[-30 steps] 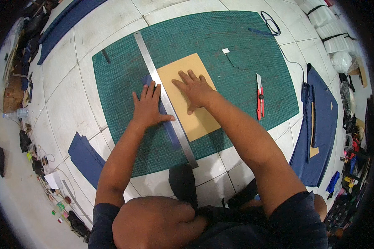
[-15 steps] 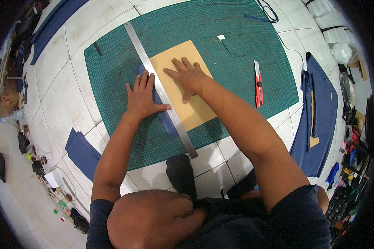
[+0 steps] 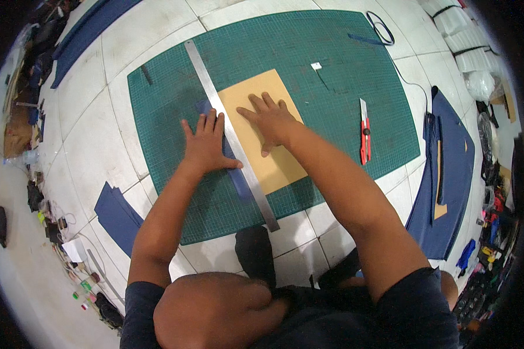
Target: The person cuts rectangular pieces of blue fabric on a green cutting mat using a utility knife and a long metal ruler, occasionally using a cardboard template for guidance.
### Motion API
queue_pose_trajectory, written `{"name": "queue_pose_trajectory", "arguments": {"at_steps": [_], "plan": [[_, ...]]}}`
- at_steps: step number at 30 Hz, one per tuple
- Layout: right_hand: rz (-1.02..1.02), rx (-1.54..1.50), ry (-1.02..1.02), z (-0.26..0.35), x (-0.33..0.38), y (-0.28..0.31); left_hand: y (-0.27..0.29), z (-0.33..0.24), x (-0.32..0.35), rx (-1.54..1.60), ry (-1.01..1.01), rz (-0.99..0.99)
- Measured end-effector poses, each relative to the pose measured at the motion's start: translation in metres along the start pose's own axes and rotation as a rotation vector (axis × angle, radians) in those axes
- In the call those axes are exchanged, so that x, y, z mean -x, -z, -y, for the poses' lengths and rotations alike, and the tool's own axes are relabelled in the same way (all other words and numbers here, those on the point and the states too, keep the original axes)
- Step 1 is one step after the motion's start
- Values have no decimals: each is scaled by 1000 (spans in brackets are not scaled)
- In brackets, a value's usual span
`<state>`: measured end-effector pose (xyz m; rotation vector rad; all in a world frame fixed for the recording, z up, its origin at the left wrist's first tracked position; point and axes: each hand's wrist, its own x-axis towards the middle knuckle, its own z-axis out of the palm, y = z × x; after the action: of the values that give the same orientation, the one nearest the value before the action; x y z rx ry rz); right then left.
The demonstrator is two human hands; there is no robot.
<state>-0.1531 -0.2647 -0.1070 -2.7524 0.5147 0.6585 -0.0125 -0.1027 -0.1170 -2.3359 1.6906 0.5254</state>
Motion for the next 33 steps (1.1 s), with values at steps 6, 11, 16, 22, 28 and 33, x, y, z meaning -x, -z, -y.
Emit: {"name": "queue_pose_trajectory", "arguments": {"at_steps": [6,11,16,22,28,33], "plan": [[35,-12,-3,2,2,8,6,-6,-1,28,21,26],[33,-22,47,1,-1,5,-5,4,2,29,40,5],[49,45,-28,-51,11,19,9,-1,2,71,4,45],[-561,-185,-435,-147,77,-46,8,2,6,77,0,43],[-627,-100,-1040,-138,177,-110,3,-1,2,71,-13,31],[-800,-250,-940,-156,186,-138,7,-6,-1,41,-15,54]]}}
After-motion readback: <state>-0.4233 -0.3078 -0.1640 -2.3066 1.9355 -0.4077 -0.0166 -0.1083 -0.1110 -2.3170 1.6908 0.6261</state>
